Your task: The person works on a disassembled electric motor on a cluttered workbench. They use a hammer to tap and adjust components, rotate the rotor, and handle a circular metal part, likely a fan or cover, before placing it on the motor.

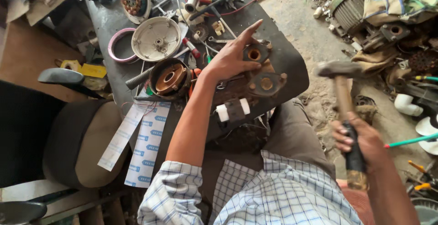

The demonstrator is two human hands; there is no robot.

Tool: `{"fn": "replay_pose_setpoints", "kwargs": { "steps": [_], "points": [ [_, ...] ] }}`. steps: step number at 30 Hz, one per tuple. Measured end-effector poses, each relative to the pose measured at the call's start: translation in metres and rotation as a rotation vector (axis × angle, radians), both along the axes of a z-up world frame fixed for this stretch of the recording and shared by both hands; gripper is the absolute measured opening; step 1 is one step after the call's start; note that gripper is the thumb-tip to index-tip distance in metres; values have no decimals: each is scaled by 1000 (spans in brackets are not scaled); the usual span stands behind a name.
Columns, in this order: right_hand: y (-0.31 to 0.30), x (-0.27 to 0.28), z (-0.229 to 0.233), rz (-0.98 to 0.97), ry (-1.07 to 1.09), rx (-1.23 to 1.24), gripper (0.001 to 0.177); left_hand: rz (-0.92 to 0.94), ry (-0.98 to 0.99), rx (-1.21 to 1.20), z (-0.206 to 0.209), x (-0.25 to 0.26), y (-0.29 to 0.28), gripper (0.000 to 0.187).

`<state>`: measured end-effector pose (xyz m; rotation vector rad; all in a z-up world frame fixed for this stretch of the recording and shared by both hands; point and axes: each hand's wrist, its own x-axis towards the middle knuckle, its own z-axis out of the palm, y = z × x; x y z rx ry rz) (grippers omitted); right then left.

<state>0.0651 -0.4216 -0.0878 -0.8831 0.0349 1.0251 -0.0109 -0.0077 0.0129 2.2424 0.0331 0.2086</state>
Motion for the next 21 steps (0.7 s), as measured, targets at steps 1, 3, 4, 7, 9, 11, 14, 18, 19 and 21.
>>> {"fn": "replay_pose_setpoints", "kwargs": {
  "steps": [1, 3, 4, 7, 9, 11, 14, 18, 19, 21],
  "points": [
    [-5, 2, -1, -43, -19, -2, 27, -1, 2, 4, -1, 2, -1, 114],
    [-4, -7, -4, -102, 53, 8, 34, 5, 11, 12, -3, 2, -1, 115],
    [5, -20, -7, -117, 145, 20, 38, -8, -8, 10, -4, 0, 0, 115],
    [23, -57, 1, 89, 102, -140, 33, -50, -60, 22, 0, 2, 4, 114],
    [27, -66, 13, 210, 22, -209, 45, -78, -71, 39, 2, 0, 3, 115],
    [33, -56, 26, 239, -11, -161, 49, -83, -55, 50, 2, 1, -3, 115],
    [38, -51, 36, 232, -12, -151, 46, -6, 102, 193, -2, 1, -17, 108],
    [43, -51, 33, 226, -17, -164, 48, 91, -100, 612, -5, 9, -27, 107],
    [43, -53, 31, 224, -36, -179, 47, 126, -105, 605, -8, 10, -33, 108],
    [42, -54, 29, 223, -45, -175, 48, 195, -119, 595, -9, 10, -45, 109]
  ]
}}
